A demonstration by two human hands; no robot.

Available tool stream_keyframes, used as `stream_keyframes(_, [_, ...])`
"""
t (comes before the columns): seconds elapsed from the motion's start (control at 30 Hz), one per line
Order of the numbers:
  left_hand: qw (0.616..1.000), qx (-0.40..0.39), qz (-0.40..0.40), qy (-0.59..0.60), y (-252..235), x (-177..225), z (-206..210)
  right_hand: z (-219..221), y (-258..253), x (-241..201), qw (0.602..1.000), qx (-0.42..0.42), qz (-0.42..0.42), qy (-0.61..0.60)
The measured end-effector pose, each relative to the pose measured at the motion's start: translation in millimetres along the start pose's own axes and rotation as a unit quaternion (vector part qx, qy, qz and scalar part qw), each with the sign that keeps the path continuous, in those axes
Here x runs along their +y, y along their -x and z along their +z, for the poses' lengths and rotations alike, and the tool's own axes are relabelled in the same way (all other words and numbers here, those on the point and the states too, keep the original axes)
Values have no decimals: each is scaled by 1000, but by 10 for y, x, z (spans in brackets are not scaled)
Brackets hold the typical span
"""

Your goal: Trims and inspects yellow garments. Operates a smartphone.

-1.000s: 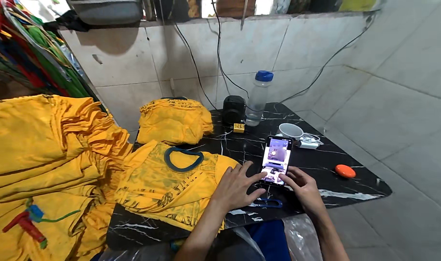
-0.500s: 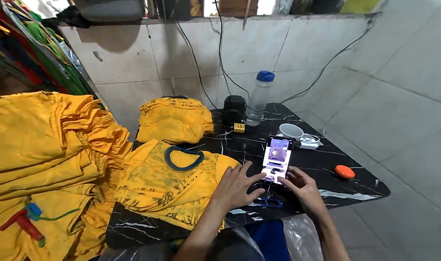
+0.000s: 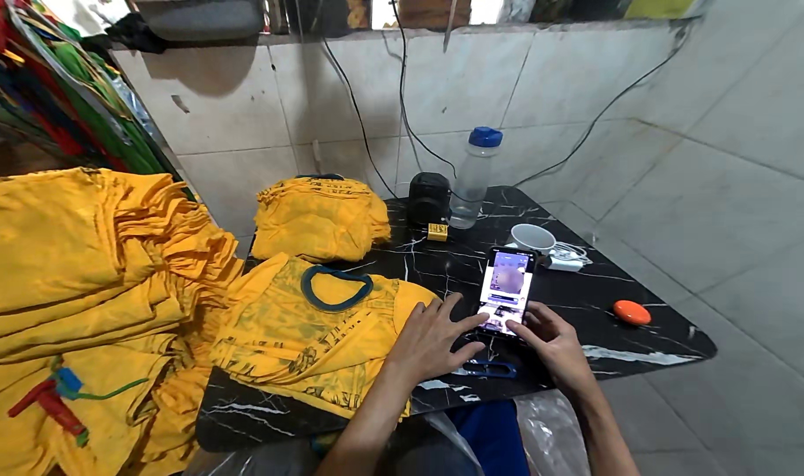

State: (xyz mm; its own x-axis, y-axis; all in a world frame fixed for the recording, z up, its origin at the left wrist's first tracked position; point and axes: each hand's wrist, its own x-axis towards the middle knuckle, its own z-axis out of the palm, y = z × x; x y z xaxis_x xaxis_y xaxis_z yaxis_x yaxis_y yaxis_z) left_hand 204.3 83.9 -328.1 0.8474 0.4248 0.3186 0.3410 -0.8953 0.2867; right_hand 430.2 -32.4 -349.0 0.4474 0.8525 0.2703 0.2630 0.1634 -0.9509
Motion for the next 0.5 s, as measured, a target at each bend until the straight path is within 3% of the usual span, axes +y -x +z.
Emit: stream_keyframes(0.5, [1000,-2,27,6,26,2,-1,-31,6,-1,1000,9,15,0])
